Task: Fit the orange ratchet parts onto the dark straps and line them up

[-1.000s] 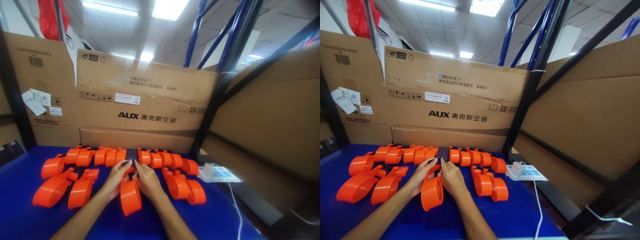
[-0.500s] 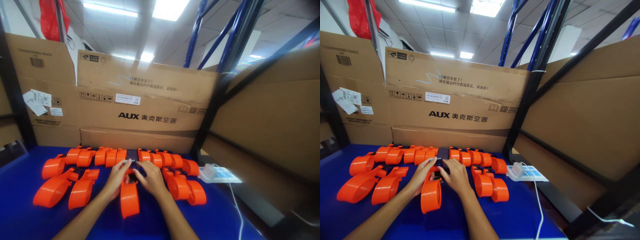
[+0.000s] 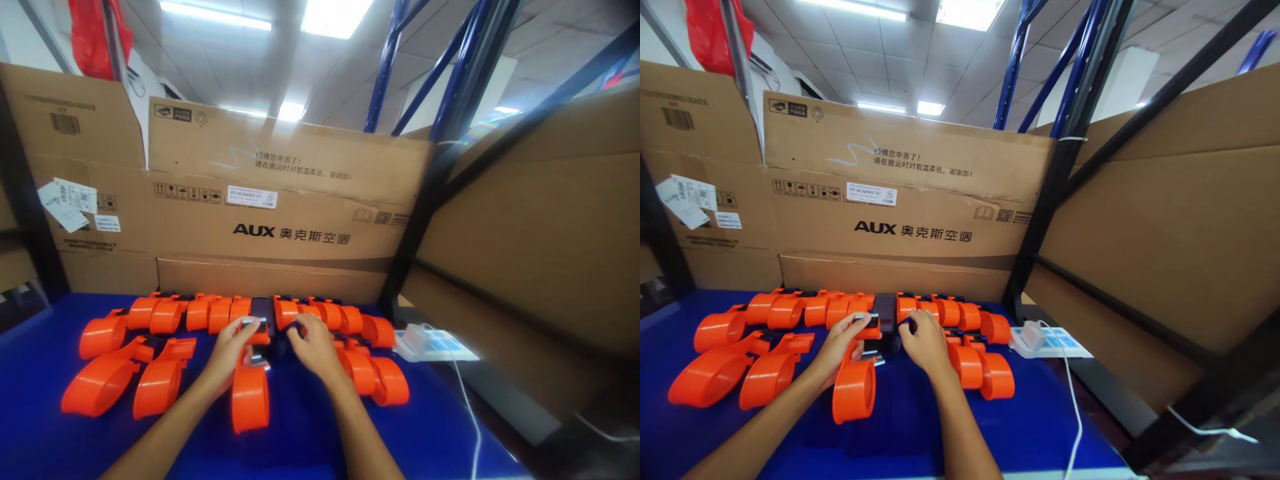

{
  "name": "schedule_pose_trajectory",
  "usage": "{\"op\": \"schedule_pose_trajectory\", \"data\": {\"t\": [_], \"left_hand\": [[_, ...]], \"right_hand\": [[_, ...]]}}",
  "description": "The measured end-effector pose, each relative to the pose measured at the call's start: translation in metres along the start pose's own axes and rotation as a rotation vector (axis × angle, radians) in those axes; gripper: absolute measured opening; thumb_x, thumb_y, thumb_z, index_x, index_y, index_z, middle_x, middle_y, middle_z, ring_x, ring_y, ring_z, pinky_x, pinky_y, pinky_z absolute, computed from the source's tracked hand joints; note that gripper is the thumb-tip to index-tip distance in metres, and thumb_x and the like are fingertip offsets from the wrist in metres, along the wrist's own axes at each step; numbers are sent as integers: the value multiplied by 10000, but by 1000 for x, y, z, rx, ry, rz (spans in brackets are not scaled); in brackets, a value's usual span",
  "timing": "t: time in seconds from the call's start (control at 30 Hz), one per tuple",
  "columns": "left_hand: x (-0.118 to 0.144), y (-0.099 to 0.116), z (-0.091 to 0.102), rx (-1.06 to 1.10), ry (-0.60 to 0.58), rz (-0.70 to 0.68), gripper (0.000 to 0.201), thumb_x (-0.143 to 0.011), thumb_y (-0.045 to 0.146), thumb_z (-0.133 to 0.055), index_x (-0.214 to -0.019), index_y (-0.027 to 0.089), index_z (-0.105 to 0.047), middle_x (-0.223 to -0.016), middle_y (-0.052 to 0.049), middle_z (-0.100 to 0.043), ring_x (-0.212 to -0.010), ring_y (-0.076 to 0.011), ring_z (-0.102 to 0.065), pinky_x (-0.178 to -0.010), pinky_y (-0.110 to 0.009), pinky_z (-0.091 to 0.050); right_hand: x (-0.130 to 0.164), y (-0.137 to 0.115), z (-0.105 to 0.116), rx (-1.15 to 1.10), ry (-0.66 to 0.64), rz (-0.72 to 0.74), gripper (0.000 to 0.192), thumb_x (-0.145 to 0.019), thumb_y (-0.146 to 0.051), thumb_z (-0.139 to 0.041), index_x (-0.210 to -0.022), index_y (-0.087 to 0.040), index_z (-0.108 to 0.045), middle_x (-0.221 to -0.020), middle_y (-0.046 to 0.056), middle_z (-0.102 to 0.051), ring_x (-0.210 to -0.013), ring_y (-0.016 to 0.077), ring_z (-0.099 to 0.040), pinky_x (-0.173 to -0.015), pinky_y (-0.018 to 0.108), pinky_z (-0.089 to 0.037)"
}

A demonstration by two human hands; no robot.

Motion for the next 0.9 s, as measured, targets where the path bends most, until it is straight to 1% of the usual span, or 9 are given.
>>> {"op": "schedule_pose_trajectory", "data": {"t": [0.13, 0.2, 0.27, 0.4, 0.5, 0.6, 0.7, 0.8, 0.9], "left_hand": [[-1, -2, 4, 32, 42, 11, 421, -743, 535, -743, -929, 170, -647, -525, 50, -555, -329, -55, -385, -371, -194, -276], [-1, -3, 4, 33, 46, 15, 417, -746, 528, -746, -930, 168, -644, -501, 63, -523, -328, -55, -380, -371, -192, -275], [0, -2, 3, 31, 36, 17, 411, -754, 523, -742, -937, 169, -641, -500, 66, -517, -330, -54, -378, -370, -190, -273], [1, -1, 0, 23, 12, 17, 393, -771, 530, -721, -909, 173, -632, -557, 43, -571, -332, -46, -384, -362, -186, -266], [1, -3, -1, 24, -7, 39, 391, -776, 546, -710, -865, 176, -622, -590, 35, -587, -332, -42, -401, -356, -182, -272], [0, -8, -4, 29, -32, 64, 396, -776, 556, -706, -871, 180, -624, -609, 41, -573, -340, -48, -429, -354, -182, -293], [-1, -11, -6, 22, -69, 76, 402, -786, 555, -697, -938, 189, -630, -656, 35, -580, -364, -61, -465, -352, -185, -308], [0, -11, -6, 43, -86, 82, 397, -793, 525, -703, -997, 192, -631, -711, 22, -596, -394, -70, -493, -363, -188, -324], [2, -7, -8, 186, -126, 106, 426, -780, 438, -730, -1127, 224, -609, -856, -6, -649, -478, -101, -575, -450, -223, -423]], "right_hand": [[7, 1, -10, 107, -265, -20, 47, -750, -230, -616, -777, -210, -648, -789, 25, -658, -761, 185, -575, -619, 247, -331], [11, 1, -13, 113, -336, -23, 130, -726, -233, -643, -854, -225, -665, -800, 19, -663, -774, 189, -584, -618, 246, -323], [12, 2, -13, 115, -357, -33, 220, -723, -224, -651, -942, -237, -665, -787, 10, -661, -766, 189, -587, -615, 246, -315], [10, 3, -12, 81, -328, -42, 240, -765, -216, -635, -1004, -236, -650, -719, -12, -630, -686, 170, -562, -581, 243, -300], [8, -6, -9, -27, -247, 23, 182, -839, -216, -596, -1014, -225, -646, -711, -16, -608, -664, 157, -547, -594, 240, -345], [9, -25, -6, -204, -166, 168, 267, -925, -286, -558, -1181, -233, -613, -892, 19, -645, -750, 159, -571, -691, 259, -428], [12, -39, -6, -299, -161, 283, 354, -947, -310, -559, -1299, -269, -570, -1071, 52, -636, -872, 176, -592, -784, 291, -467], [13, -41, -7, -303, -146, 293, 306, -954, -298, -558, -1254, -279, -615, -1064, 55, -637, -897, 185, -597, -800, 306, -478], [10, -35, -7, -292, -93, 257, 277, -954, -302, -556, -1216, -269, -642, -1006, 53, -643, -814, 178, -587, -758, 305, -481]]}}
Point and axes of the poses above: each hand's wrist, its own x-axis away from the middle knuckle, its own z-axis out of the back of the hand, y = z × x, the point moved 5 cm from there along -x, towards the middle knuckle
